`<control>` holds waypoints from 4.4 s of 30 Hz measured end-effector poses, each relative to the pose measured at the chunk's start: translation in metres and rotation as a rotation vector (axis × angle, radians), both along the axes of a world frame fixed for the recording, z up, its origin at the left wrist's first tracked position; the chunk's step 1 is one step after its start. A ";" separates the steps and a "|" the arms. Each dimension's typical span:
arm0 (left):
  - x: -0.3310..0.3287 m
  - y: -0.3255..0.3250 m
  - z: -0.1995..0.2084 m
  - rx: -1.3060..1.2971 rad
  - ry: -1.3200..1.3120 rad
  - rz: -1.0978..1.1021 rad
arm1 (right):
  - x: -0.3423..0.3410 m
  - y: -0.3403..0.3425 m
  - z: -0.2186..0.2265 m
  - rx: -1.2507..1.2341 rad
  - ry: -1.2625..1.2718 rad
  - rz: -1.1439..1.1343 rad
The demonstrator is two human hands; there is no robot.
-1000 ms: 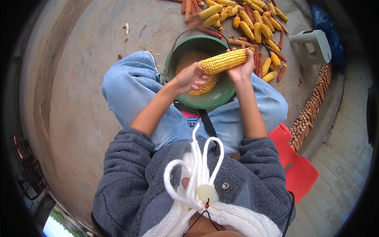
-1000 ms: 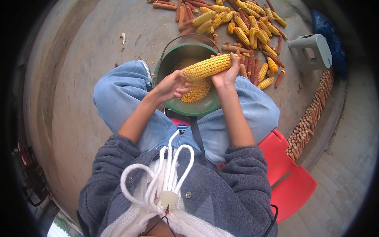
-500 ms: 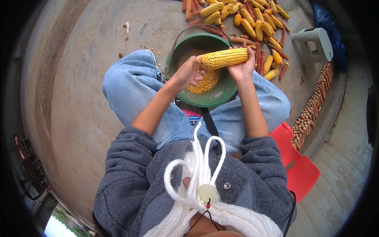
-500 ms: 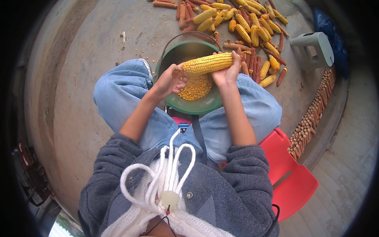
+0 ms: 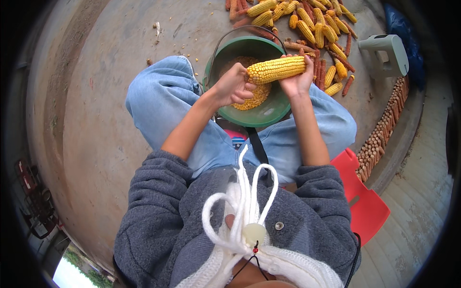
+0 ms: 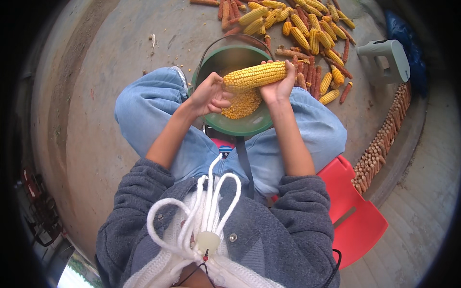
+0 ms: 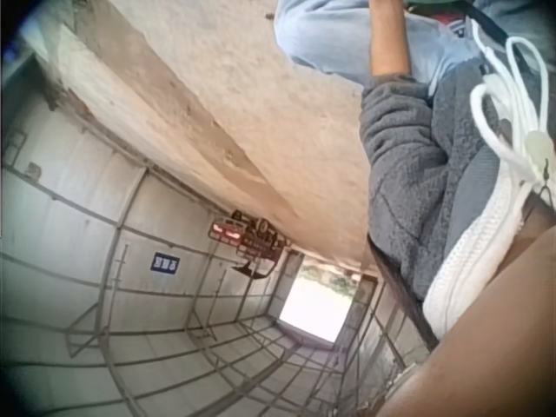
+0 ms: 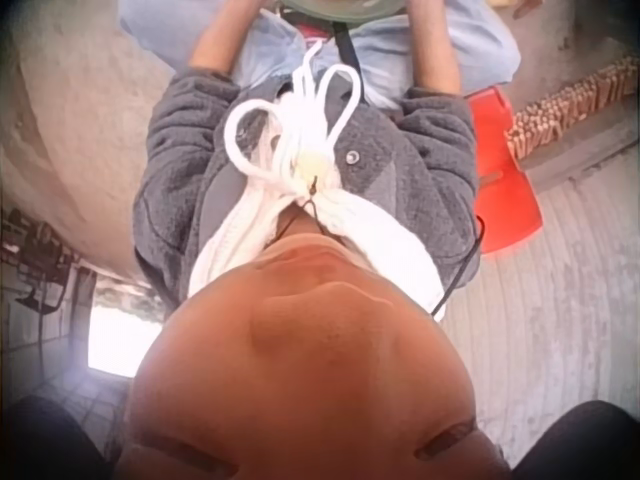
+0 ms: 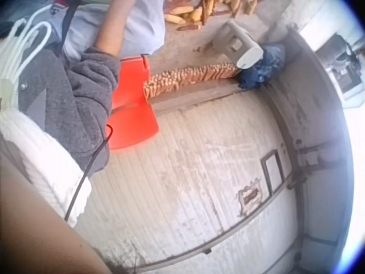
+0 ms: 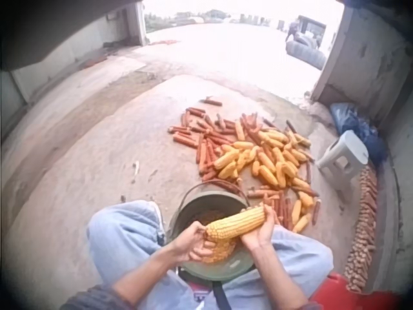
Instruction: The person sits cross-legged on the floor and removes corn kernels from dried cobs by hand, dropping the kernels into a green bucket. The person handles multiple cobs, rotating them to remove kernels, and places the stripped cobs aside.
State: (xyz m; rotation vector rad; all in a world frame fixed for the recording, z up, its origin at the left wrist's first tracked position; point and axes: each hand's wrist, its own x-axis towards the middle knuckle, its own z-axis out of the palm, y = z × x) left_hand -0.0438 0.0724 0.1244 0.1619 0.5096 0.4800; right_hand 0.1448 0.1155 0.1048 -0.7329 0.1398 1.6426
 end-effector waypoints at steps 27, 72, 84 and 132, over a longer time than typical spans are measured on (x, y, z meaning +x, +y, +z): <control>0.007 -0.006 -0.001 0.158 0.266 -0.064 | -0.009 -0.005 0.008 0.009 -0.160 0.018; 0.012 -0.006 0.003 0.125 0.231 -0.004 | 0.002 -0.001 -0.007 -0.034 -0.133 -0.059; 0.013 -0.011 -0.002 0.160 0.073 0.054 | -0.004 -0.001 -0.003 -0.024 -0.110 -0.081; -0.019 0.032 0.017 0.277 0.380 -0.185 | 0.004 0.016 0.013 -0.084 0.023 0.193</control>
